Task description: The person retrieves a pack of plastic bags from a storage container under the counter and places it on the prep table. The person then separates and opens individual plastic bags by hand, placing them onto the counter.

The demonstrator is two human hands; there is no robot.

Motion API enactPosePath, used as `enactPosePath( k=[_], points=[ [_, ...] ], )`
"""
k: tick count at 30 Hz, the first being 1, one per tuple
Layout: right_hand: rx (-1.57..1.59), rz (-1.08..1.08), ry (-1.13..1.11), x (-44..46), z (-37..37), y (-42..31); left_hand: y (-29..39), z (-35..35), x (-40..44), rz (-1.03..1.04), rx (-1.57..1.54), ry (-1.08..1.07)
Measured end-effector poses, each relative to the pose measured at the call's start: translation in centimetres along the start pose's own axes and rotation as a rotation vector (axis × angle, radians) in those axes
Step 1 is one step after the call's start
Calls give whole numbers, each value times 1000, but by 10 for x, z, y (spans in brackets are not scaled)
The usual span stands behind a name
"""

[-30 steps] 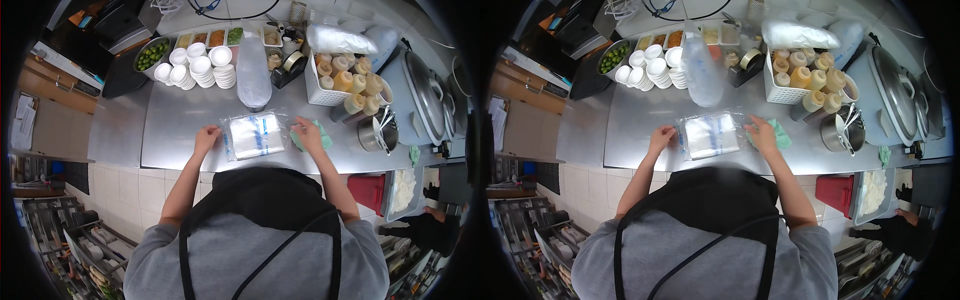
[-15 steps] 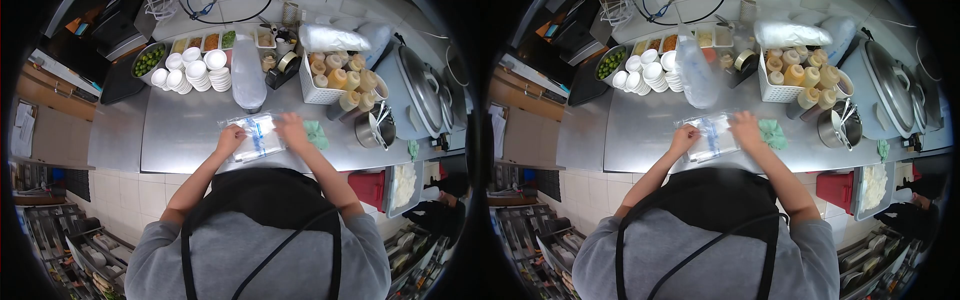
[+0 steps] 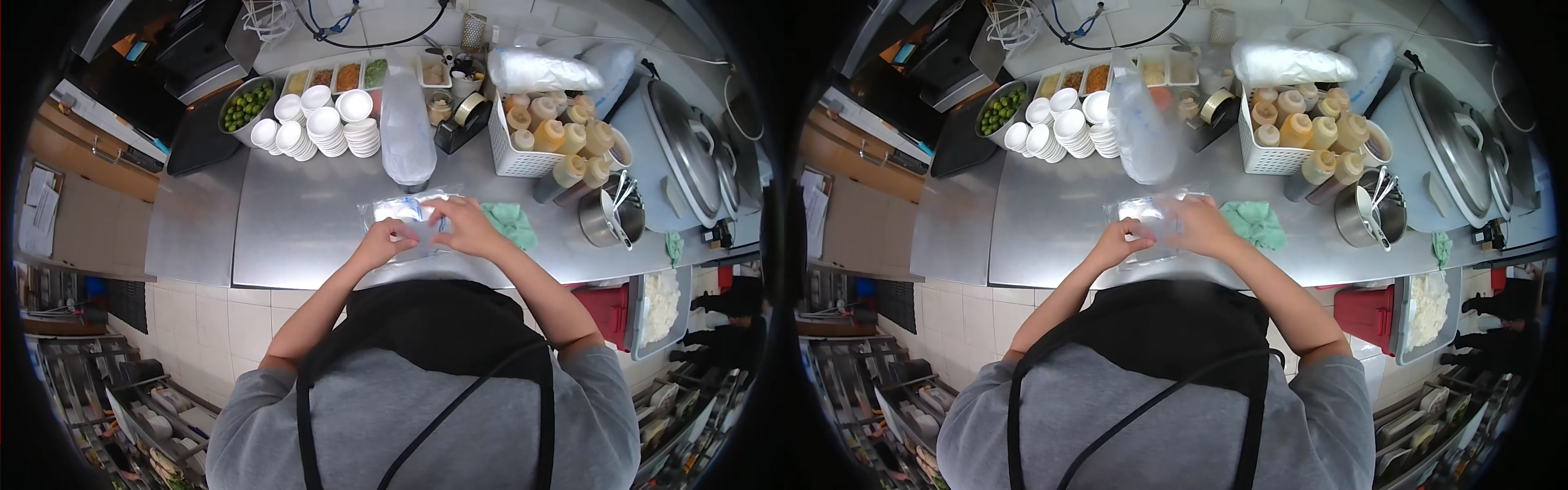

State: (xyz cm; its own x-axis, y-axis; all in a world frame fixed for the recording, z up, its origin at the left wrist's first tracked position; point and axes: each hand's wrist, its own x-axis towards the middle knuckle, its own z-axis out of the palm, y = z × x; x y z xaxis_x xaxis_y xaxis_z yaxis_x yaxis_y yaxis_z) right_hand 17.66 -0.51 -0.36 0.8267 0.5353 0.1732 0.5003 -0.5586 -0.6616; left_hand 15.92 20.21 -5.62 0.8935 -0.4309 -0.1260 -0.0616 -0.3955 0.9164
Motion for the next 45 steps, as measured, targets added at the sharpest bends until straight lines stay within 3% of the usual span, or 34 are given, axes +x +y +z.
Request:
enactPosePath(
  k=[5,7,8,10,11,13,14,16,17,18,20,21,22,23,24,25,26,27,28,29,31,33,35,37,39,41,43,45],
  points=[
    [-155,-96,9,8,-29,-33,39,-20,-8,172,-10,-70],
    [-40,-278,257,13,-40,-44,63,-31,-12,-1,-157,-260],
    [-40,-280,257,16,-45,-49,65,-35,-15,0,-157,-259],
    [113,-213,386,19,-54,-57,69,-41,-19,202,-840,-458],
    [111,-213,387,20,-58,-62,76,-43,-18,204,-839,-459],
    [365,-127,430,21,-60,-72,95,-46,-15,216,-1146,-286],
    [365,-128,431,22,-55,-74,96,-42,-12,217,-1144,-287],
    [420,-283,438,27,-42,-77,107,-26,0,444,-468,81],
    [421,-282,439,29,-40,-81,123,-14,0,376,-682,117],
    [494,-192,437,30,-39,-86,135,-19,-5,373,-681,117],
    [570,-99,430,32,-47,-93,147,-29,-14,239,-229,266],
    [995,1,397,34,-59,-95,142,-31,-5,466,-492,348],
    [1416,106,352,37,-69,-94,154,-41,-3,371,-947,300],
    [1416,109,349,43,-79,-88,164,-53,0,257,-1398,238],
    [1664,77,304,52,-88,-80,162,-65,9,254,-1401,242],
    [1912,42,254,61,-96,-74,158,-78,20,320,-1111,306],
    [1914,45,252,73,-100,-74,153,-92,33,377,-818,362],
    [1668,37,298,87,-103,-75,149,-103,45,428,-522,411],
    [1420,28,338,99,-106,-74,143,-107,56,449,-371,429],
    [1421,29,336,112,-104,-61,138,-111,67,471,-223,453],
    [1048,166,330,132,-79,-19,118,-101,97,420,-799,459],
    [1098,183,338,136,-42,12,81,-87,122,337,-1374,437],
    [1202,280,381,132,-14,36,-4,-86,136,4,-953,474],
    [1256,368,404,118,13,55,-2,-52,126,-134,-1109,732],
    [1457,664,464,108,33,69,-2,-38,124,-192,-1112,777],
    [1457,637,470,108,40,83,-9,-35,126,-246,-1120,822],
    [1466,619,475,95,53,94,-39,-38,128,-313,-1115,712],
    [975,589,516,73,59,106,-78,-38,117,-339,-1071,648]
  ],
)
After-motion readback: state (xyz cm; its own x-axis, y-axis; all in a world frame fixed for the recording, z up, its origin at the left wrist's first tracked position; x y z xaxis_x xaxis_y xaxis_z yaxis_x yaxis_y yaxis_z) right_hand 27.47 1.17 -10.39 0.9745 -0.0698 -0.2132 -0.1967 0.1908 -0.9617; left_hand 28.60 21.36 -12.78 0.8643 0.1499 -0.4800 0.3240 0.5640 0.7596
